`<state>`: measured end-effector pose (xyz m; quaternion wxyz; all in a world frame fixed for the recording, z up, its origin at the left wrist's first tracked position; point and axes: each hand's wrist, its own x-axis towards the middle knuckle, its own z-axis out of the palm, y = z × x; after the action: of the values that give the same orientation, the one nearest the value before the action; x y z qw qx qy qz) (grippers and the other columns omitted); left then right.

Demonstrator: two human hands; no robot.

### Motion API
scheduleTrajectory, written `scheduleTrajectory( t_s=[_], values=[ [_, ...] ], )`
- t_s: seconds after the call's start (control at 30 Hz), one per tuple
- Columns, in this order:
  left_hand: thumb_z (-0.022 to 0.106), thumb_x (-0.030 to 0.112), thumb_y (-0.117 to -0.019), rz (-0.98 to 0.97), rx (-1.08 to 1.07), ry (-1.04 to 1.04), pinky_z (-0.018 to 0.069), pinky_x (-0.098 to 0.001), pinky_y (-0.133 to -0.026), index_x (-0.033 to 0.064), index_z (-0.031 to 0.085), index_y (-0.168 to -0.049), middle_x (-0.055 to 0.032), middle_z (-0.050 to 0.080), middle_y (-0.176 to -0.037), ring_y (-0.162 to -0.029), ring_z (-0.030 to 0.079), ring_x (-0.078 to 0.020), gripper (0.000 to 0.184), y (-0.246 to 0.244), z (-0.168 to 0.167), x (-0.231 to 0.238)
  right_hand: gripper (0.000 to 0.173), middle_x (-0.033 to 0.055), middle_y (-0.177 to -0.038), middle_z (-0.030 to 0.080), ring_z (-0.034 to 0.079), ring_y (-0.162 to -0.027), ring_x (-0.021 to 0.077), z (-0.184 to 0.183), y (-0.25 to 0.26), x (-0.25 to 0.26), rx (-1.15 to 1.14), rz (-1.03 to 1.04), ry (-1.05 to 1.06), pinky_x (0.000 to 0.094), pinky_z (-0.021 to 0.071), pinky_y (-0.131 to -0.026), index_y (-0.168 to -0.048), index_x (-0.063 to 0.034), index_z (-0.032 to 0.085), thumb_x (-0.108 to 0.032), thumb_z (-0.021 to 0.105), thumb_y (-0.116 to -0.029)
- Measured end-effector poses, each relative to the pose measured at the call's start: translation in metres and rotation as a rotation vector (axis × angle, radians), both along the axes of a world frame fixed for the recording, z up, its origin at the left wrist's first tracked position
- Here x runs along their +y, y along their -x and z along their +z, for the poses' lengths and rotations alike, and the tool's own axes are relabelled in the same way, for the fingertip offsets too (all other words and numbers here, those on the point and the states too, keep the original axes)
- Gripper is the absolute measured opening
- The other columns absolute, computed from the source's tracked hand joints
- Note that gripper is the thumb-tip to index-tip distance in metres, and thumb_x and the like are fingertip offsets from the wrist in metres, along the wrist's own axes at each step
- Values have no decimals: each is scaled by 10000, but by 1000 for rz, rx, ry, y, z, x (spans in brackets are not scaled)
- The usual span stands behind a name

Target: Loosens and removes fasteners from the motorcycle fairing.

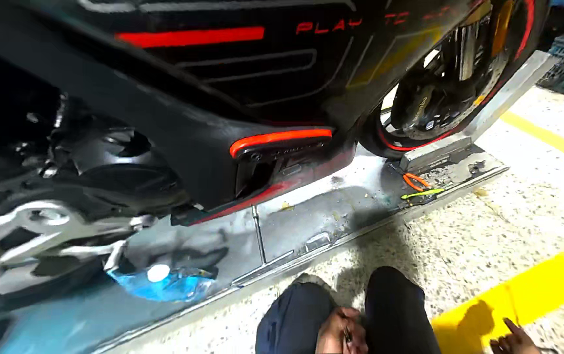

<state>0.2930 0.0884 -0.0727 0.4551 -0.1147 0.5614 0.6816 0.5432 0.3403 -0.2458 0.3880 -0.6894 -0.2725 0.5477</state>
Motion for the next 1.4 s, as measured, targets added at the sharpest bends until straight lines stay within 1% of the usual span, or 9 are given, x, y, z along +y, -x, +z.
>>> scheduleTrajectory(
  t_s=[0.07,0.13,0.33,0.53,0.6,0.73,0.93,1.17,1.4],
  values=[
    [328,94,-1039,-47,14,5,542,-278,-573,11,588,-1125,-37,661,-720,-594,627,-127,286,-11,8,-4,333,-110,-495,389,412,-400,51,33,19,-20,289,91,51,255,451,-445,-1041,-140,627,-322,357,-1109],
    [294,118,-1063,-114,27,16,550,-283,-592,8,586,-1137,-56,676,-763,-625,640,-140,321,-20,10,-13,388,-108,-518,402,419,-427,42,60,42,-50,339,200,-43,233,445,-468,-1116,-105,663,-294,325,-1125],
    [393,36,-1005,-55,49,48,537,-265,-554,6,597,-1156,-89,684,-871,-618,623,-132,255,-20,1,-41,310,-75,-631,546,467,-515,21,99,84,-137,278,590,-268,210,440,-512,-1186,16,694,-125,464,-1032],
    [300,284,-1129,-59,185,63,501,-231,-544,66,574,-1345,-86,712,-1151,-619,605,-95,411,25,5,-38,284,-87,-858,675,534,-652,-53,142,114,-188,346,1006,-382,150,475,-596,-1237,-11,692,-90,515,-1029],
    [302,300,-1132,-47,272,50,501,-231,-553,88,592,-1354,-74,717,-1129,-612,596,-92,421,49,13,-30,278,-99,-839,658,526,-651,-63,148,133,-194,367,1061,-400,140,466,-595,-1237,-17,691,-104,524,-1032],
    [355,322,-1129,-86,402,72,465,-165,-503,153,607,-1324,-12,714,-1067,-560,552,-36,361,89,37,-18,273,-83,-917,698,560,-712,-75,149,181,-201,440,1077,-489,117,483,-643,-1210,-54,719,-186,543,-1049],
    [454,220,-1103,-58,609,116,418,-139,-487,121,634,-1140,28,704,-933,-544,512,-1,209,163,53,-2,266,-65,-708,545,427,-542,-6,171,260,-208,492,1053,-372,167,378,-506,-1230,-105,723,-180,551,-1042],
    [487,209,-1091,12,583,132,436,-140,-486,131,652,-1080,32,698,-897,-540,522,-10,183,198,53,0,278,-26,-679,481,399,-520,59,171,290,-215,520,1055,-283,202,333,-468,-1245,-169,723,-247,522,-1069],
    [524,187,-1076,56,589,122,419,-132,-462,129,648,-1061,26,694,-877,-511,504,-10,138,204,49,1,269,-36,-635,510,541,-594,47,179,300,-231,933,845,120,214,503,-649,-1153,-55,685,-175,456,-1079]
  ],
)
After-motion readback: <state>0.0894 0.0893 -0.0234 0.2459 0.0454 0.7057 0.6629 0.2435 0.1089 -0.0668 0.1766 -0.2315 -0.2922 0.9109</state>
